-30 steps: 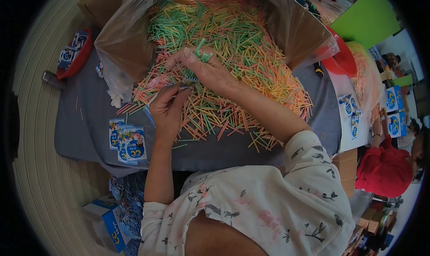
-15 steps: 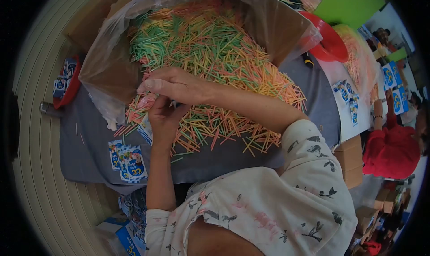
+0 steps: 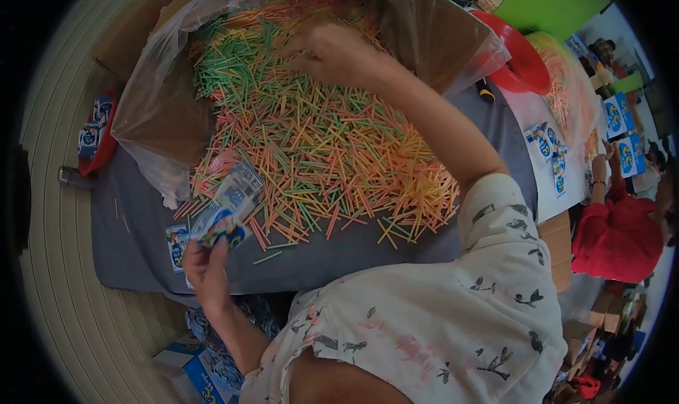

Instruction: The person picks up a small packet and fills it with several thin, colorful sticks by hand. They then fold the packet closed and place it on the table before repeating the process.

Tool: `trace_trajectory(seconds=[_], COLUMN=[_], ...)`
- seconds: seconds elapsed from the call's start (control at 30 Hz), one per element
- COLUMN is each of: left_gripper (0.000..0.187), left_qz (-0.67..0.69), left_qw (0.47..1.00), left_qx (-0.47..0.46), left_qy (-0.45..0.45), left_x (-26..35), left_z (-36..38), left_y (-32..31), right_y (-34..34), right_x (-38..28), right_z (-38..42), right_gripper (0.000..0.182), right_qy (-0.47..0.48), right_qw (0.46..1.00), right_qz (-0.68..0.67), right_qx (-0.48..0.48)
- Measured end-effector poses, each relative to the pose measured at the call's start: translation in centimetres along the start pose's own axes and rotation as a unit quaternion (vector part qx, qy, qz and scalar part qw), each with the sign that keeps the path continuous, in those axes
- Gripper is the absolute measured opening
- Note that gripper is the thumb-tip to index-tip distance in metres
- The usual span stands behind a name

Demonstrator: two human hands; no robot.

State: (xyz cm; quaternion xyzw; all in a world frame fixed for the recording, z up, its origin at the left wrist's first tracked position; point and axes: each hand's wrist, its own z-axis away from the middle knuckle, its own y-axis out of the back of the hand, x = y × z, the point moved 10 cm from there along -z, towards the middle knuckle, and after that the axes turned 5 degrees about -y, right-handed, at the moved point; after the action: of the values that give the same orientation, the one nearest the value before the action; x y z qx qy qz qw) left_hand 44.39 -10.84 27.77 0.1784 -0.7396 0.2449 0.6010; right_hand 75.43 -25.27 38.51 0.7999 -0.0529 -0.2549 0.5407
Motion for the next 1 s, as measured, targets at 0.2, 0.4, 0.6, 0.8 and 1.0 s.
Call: trace_trajectory(seconds=[0.2,0.4,0.6,0.8,1.0], left_gripper=[0.037,0.049,0.042,0.022,0.023], left_qz=[-0.596,-0.73,-0.695,-0.653,-0.584], left_qw=[0.801,0.682,0.698,0.7,0.756], left_qx=[-0.011,-0.007,-0.019,-0.101,-0.081], left_qy=[-0.054,-0.031,-0.171,-0.269,-0.284], left_x=[-0.1,1.4,3.8,-0.5,-0.3], left_z=[3.5,1.2,-1.1,-3.4,-2.8], left_y=[7.5,3.3,-2.1,-6.9,-5.8], right_y=[-4.9,-6.1,-7.4,-3.3,-3.2], right_x=[9.1,10.2,9.6,6.8,7.8], right_z=[-1.4,-3.0,-3.5,-3.0,-1.8], right_gripper=[0.025,0.023,0.026,0.028,0.035], right_qy=[-0.08,-0.065,-0.005,-0.107,-0.12], right_qw=[0.868,0.871,0.798,0.851,0.914], right_qz=[0.487,0.484,0.602,0.515,0.388], right_qx=[-0.05,0.049,0.033,-0.005,0.015])
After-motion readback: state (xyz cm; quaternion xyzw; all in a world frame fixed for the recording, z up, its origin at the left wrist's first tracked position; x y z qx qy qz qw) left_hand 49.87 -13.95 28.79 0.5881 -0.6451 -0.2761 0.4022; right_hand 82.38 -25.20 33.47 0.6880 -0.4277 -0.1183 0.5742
